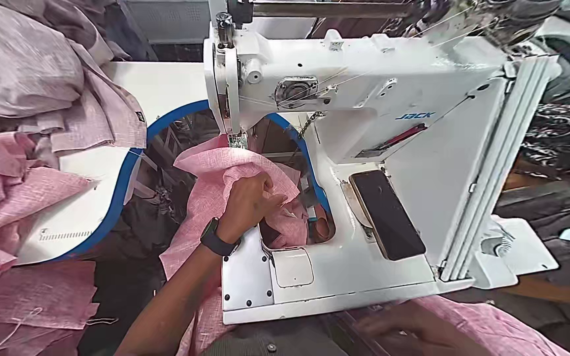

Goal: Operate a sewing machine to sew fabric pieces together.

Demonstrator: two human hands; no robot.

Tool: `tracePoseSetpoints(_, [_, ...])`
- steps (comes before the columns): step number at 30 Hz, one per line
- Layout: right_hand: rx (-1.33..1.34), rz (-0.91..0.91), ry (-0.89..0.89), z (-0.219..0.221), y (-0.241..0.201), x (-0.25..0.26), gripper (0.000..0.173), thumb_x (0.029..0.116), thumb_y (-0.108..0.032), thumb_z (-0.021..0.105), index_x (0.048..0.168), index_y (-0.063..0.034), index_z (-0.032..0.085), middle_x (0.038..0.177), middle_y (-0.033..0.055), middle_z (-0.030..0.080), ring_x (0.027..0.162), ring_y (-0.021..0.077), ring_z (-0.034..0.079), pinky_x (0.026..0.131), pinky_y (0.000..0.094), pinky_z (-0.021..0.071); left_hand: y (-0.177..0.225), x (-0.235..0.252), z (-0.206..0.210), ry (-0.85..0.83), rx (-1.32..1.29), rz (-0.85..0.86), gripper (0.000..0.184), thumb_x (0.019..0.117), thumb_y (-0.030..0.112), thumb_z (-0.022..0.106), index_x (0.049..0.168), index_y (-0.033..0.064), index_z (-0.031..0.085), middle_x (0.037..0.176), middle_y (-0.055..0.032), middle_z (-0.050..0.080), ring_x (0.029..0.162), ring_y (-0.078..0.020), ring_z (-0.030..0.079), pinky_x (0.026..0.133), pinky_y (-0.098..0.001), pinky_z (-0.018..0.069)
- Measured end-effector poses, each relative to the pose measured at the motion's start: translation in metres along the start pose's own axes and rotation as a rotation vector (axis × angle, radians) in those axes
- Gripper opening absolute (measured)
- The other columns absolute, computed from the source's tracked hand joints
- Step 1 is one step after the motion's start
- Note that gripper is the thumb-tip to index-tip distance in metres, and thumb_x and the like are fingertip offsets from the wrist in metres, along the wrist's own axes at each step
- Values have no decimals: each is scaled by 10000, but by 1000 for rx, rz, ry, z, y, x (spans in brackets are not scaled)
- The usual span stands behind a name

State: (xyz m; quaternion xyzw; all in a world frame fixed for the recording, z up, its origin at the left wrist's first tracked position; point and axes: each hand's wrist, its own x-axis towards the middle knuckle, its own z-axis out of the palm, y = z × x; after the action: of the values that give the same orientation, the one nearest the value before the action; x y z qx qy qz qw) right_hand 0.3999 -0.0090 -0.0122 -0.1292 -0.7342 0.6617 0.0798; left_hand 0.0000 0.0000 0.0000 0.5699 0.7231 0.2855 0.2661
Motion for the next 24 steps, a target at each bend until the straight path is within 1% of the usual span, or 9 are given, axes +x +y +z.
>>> tracePoseSetpoints(2, [-224,67,105,-22,-29,43,294,1062,-311,543,1180,-150,759,1116,-23,774,964,65,737,857,273,621,0,-1,0,14,-17,2,482,798,444,860,1022,38,727,837,-101,720,774,-252,686,749,-506,541])
tracePoseSetpoints(4, [-530,367,145,-49,-44,120,294,1050,-222,552,1123,-16,749,928,89,768,785,175,736,768,397,614,0,-1,-1,1,-61,-3,513,751,446,898,1044,61,727,833,-80,718,775,-225,683,753,-490,544])
tracePoseSetpoints(6, [-761,700,31,-68,-34,219,381,1092,-291,502,1133,45,675,924,197,704,818,294,692,807,498,552,-3,-5,-2,6,-129,30,475,799,351,882,1134,69,699,808,-68,707,727,-198,668,721,-449,549])
tracePoseSetpoints(9, [-1034,826,-109,-53,9,327,439,1042,-321,583,1261,52,660,1261,301,649,1225,474,598,1027,674,430,-24,-30,-11,238,-255,185,435,958,112,661,1383,60,584,749,-32,642,596,-116,569,596,-321,510])
tracePoseSetpoints(12, [-1098,676,-90,-32,89,333,527,954,-357,694,1042,163,690,1086,384,665,1057,548,642,903,728,463,-70,-69,-42,666,-190,94,448,1004,57,519,1449,4,519,1057,-163,710,784,-141,671,727,-341,566])
tracePoseSetpoints(14, [-1004,987,-295,-25,79,338,541,1010,-314,649,1233,177,608,1315,367,588,1277,495,550,1086,638,375,-114,-94,-65,862,-155,-11,464,1017,45,437,1469,-52,479,1243,-212,669,909,-110,660,810,-292,536])
tracePoseSetpoints(17, [-948,1089,-356,-32,92,349,482,986,-175,661,1241,221,560,1304,395,569,1249,497,556,1052,624,398,-147,-121,-76,1071,-184,14,306,963,-64,435,1119,-126,691,1036,-178,721,983,-53,669,927,-194,511])
tracePoseSetpoints(20, [-883,930,-148,-60,62,357,362,989,-79,621,1257,160,576,1247,357,601,1188,461,588,1025,602,435,-113,-109,-61,852,-204,22,317,926,-30,469,1019,-35,772,972,-142,743,957,-143,695,911,-298,543])
tracePoseSetpoints(24, [-788,352,69,-22,-79,321,85,938,-31,653,963,50,663,834,117,612,746,177,557,720,376,478,-46,-63,-43,244,-398,15,371,1015,314,587,926,4,768,912,-125,729,881,-230,695,827,-471,545])
